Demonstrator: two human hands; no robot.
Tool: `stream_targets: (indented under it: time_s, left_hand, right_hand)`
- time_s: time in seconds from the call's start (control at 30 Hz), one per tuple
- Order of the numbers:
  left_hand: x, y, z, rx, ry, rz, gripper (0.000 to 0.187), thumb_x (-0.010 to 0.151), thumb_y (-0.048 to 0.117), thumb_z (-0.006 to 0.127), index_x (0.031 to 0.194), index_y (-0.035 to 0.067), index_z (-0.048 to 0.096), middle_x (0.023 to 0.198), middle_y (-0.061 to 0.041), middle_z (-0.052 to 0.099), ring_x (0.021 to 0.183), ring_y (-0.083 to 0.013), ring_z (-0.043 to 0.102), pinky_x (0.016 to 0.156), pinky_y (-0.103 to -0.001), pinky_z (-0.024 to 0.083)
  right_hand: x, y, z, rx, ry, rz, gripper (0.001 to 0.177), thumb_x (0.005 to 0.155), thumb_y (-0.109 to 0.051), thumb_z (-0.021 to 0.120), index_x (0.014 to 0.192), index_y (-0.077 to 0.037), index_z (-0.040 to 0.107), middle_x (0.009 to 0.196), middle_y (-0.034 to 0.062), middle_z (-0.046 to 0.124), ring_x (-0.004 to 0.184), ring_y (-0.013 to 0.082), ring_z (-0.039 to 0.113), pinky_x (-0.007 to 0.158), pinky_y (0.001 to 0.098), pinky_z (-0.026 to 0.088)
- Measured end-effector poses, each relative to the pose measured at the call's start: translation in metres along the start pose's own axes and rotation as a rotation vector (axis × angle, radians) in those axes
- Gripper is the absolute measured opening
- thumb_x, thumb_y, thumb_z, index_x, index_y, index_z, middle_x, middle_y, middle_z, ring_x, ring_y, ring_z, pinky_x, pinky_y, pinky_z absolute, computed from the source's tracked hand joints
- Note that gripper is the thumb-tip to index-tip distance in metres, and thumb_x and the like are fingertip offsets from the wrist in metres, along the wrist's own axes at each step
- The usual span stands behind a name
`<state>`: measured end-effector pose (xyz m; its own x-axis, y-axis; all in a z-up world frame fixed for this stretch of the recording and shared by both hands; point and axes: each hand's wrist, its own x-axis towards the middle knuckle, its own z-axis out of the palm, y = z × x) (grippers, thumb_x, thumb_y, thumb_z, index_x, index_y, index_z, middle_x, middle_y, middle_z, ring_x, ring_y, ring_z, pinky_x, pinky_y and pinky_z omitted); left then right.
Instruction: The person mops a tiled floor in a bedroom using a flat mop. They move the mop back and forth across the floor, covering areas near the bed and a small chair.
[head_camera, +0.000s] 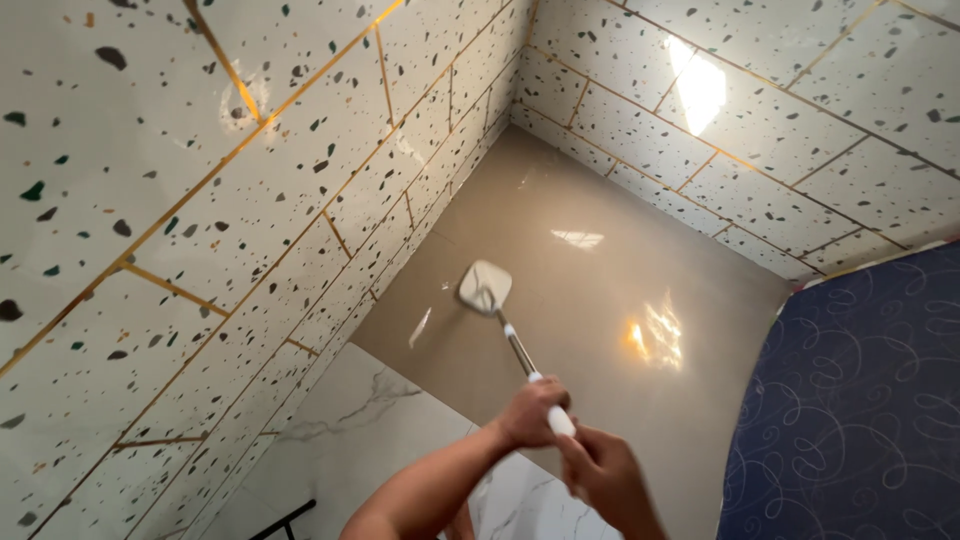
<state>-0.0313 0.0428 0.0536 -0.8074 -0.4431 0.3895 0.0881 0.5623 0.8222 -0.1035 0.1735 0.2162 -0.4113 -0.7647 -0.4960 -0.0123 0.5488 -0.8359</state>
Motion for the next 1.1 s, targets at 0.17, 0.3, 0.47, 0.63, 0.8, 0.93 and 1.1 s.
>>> stream_targets:
  time_s: [0.17,0.3,0.47,0.63,0.8,0.93,1.1]
  left_hand:
    - [0.000,0.005,0.024,-0.048,0.063,0.018,0.020,0.081,0.020,0.076,0.080,0.008,0.061,0.082,-0.011,0.066,0.083,-0.0339,0.065,0.078,-0.045,0.054]
    - [-0.002,-0.034,0.030,-0.050,0.078,-0.092,0.022,0.075,0.019,0.079,0.087,0.008,0.066,0.091,-0.014,0.067,0.092,-0.0356,0.064,0.084,-0.045,0.054]
    - [-0.038,-0.155,0.067,0.347,-0.027,-0.254,0.055,0.075,0.019,0.079,0.128,0.015,0.065,0.146,-0.010,0.059,0.136,-0.0338,0.051,0.110,-0.043,0.043]
    - [-0.024,-0.102,0.085,0.471,-0.225,-0.364,0.065,0.070,0.030,0.089,0.127,0.013,0.063,0.150,-0.011,0.051,0.141,-0.0372,0.038,0.107,-0.054,0.035]
    - [-0.003,0.000,0.150,-0.057,-0.098,-0.171,0.043,0.073,0.036,0.088,0.094,0.008,0.064,0.108,-0.016,0.064,0.114,-0.0374,0.057,0.106,-0.050,0.045]
    - [0.029,0.095,0.178,-0.087,-0.138,-0.039,0.027,0.070,0.023,0.080,0.084,0.008,0.063,0.092,-0.012,0.067,0.096,-0.0357,0.061,0.101,-0.048,0.044]
    - [0.047,0.063,0.218,-0.095,-0.181,0.025,0.021,0.075,0.021,0.077,0.081,0.010,0.060,0.083,-0.011,0.065,0.084,-0.0334,0.062,0.102,-0.045,0.048]
  right_hand:
    - [-0.013,0.004,-0.020,0.002,0.000,-0.050,0.034,0.097,-0.025,0.060,0.078,0.001,0.070,0.048,0.0057,0.060,0.042,0.0107,0.050,0.044,0.0281,0.039]
    - [0.034,0.064,-0.006,0.135,0.042,-0.103,0.039,0.097,-0.025,0.064,0.068,0.001,0.058,0.049,0.0037,0.057,0.041,0.0126,0.052,0.040,0.0316,0.040]
    - [0.104,0.144,0.044,-0.186,0.170,-0.322,0.035,0.092,-0.027,0.072,0.067,-0.002,0.065,0.051,0.0073,0.057,0.046,0.0124,0.050,0.046,0.0332,0.043]
    - [0.071,0.150,0.012,-0.124,0.137,-0.342,0.031,0.088,-0.026,0.073,0.070,-0.002,0.065,0.054,0.0112,0.062,0.047,0.0138,0.053,0.049,0.0357,0.047]
    - [-0.024,0.130,-0.100,-0.149,0.046,-0.103,0.034,0.090,-0.025,0.073,0.066,-0.003,0.064,0.050,0.0051,0.057,0.044,0.0116,0.051,0.044,0.0335,0.042]
    - [-0.098,0.081,-0.170,0.002,-0.025,0.051,0.034,0.092,-0.024,0.069,0.065,-0.005,0.062,0.047,0.0027,0.056,0.039,0.0104,0.051,0.041,0.0310,0.040]
    - [-0.088,0.098,-0.192,0.095,0.082,-0.081,0.039,0.096,-0.027,0.060,0.064,-0.005,0.062,0.046,0.0031,0.057,0.038,0.0099,0.051,0.040,0.0288,0.040]
